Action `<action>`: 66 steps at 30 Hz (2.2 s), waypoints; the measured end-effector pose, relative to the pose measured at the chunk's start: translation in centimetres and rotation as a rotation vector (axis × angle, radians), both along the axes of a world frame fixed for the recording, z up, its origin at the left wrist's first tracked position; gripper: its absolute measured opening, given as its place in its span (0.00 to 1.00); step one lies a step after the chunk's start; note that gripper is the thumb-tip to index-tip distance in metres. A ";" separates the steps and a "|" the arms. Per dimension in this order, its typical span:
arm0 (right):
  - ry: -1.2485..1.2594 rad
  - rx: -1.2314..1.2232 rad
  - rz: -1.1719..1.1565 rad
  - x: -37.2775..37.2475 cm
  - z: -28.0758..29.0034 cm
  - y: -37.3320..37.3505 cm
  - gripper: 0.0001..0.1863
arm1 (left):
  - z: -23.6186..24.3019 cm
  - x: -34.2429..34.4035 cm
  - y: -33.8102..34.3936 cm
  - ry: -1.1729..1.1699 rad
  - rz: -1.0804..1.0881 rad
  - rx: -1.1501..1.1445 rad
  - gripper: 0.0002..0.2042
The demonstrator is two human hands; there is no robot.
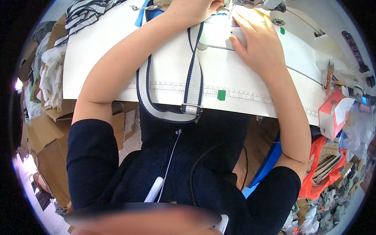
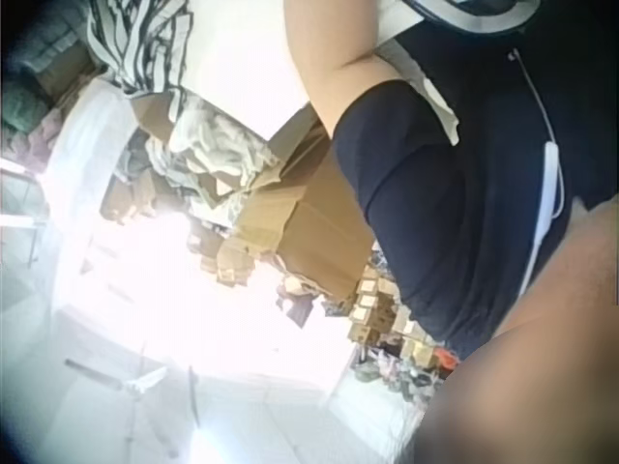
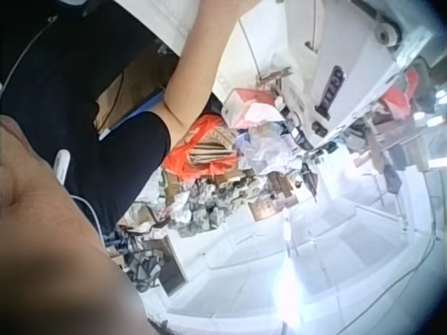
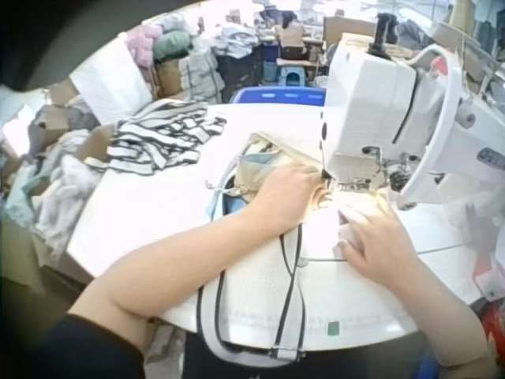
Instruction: Sewing and assembling fabric or leather straps using a sewing machine.
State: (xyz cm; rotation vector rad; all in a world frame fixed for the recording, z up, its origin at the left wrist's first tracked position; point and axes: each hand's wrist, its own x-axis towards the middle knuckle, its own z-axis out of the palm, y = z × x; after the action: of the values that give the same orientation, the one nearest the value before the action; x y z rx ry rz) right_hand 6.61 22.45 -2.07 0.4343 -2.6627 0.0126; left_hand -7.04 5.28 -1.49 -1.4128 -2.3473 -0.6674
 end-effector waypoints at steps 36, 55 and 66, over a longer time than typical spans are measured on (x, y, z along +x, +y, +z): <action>-0.109 -0.240 0.198 0.7 1.4 -0.6 0.14 | 0.2 2.3 -8.1 0.021 -0.038 0.138 0.08; -0.101 -0.300 0.179 0.6 0.8 0.3 0.12 | 1.2 0.5 -9.3 0.081 0.299 0.023 0.24; -0.145 -0.359 0.166 0.2 1.5 0.0 0.11 | 14.1 -12.5 -7.9 -0.743 0.608 -0.017 0.20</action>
State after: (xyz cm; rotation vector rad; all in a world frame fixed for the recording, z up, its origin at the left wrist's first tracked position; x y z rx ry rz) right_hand 6.78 22.48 -0.55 0.5481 -2.6760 0.5826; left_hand -19.54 -2.59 12.64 -0.3876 -3.1044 -1.0998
